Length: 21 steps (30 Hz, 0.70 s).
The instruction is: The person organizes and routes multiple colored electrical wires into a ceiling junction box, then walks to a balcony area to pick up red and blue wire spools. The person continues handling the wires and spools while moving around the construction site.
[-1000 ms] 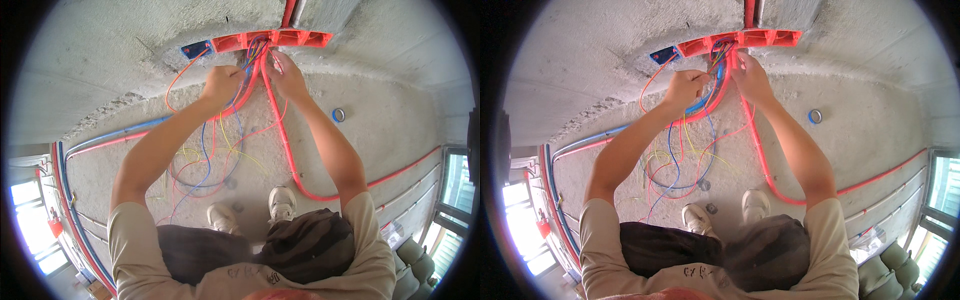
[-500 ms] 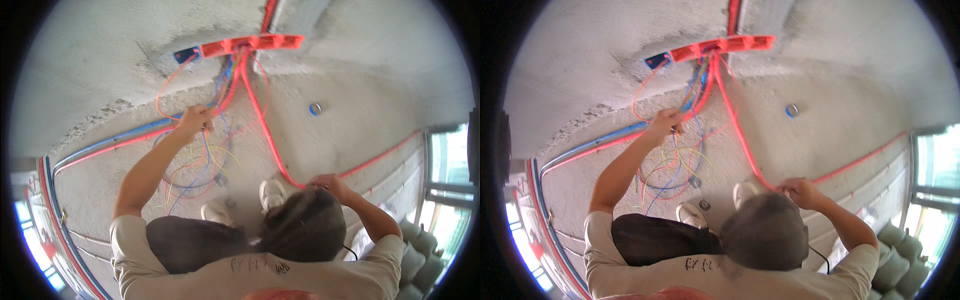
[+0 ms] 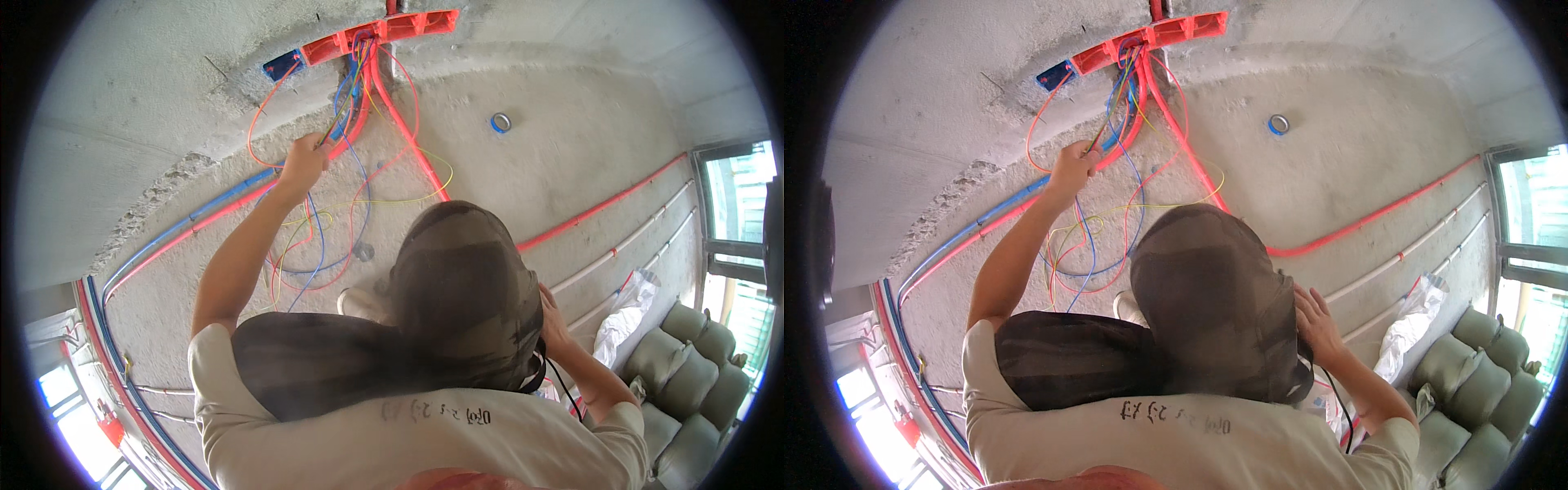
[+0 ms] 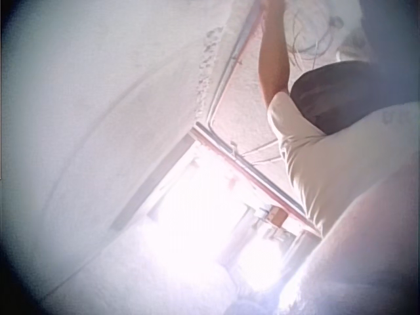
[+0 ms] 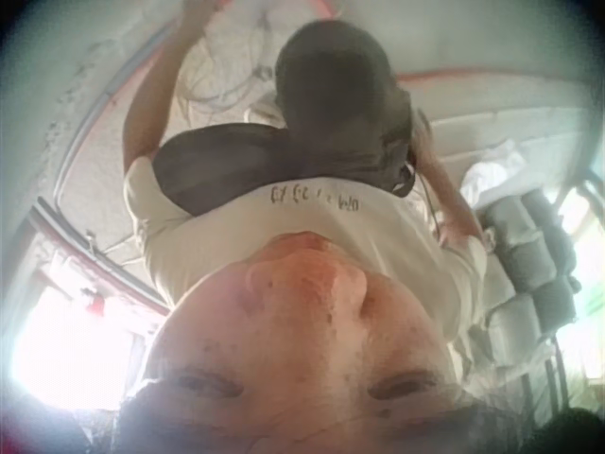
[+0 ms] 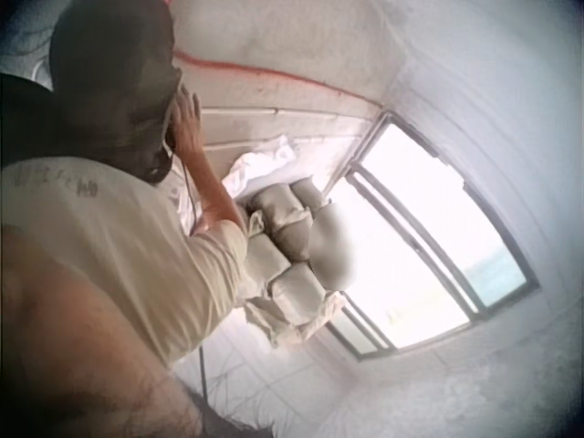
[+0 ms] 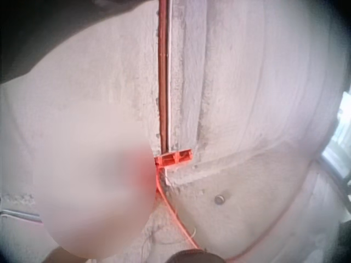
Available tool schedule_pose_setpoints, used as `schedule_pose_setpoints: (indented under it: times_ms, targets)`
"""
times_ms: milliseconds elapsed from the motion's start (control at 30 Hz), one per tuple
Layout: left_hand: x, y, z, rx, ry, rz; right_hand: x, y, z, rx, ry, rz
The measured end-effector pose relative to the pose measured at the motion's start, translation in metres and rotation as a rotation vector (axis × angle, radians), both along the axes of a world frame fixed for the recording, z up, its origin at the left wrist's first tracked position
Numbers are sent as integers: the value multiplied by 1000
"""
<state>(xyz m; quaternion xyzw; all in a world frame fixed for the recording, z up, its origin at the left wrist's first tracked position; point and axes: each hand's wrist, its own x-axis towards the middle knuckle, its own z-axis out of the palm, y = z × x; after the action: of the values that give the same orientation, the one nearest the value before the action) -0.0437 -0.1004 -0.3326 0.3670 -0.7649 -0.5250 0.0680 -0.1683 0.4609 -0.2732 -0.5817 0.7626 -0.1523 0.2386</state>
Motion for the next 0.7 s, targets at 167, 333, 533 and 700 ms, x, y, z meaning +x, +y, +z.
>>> schedule_pose_setpoints:
  times_ms: [167, 333, 533, 700]
  targets:
    - [3, -6, -17, -15, 24, 55, 12, 45, -50, -236, 39, -238]
    - [21, -6, -7, 75, 2, 48, 9, 18, -19, -342, -282, -712]
    - [18, -11, 2, 92, 15, -1, 8, 2, 15, -253, -994, -734]
    - [18, -10, -1, 132, 25, 26, 19, 0, 7, 91, -845, -433]
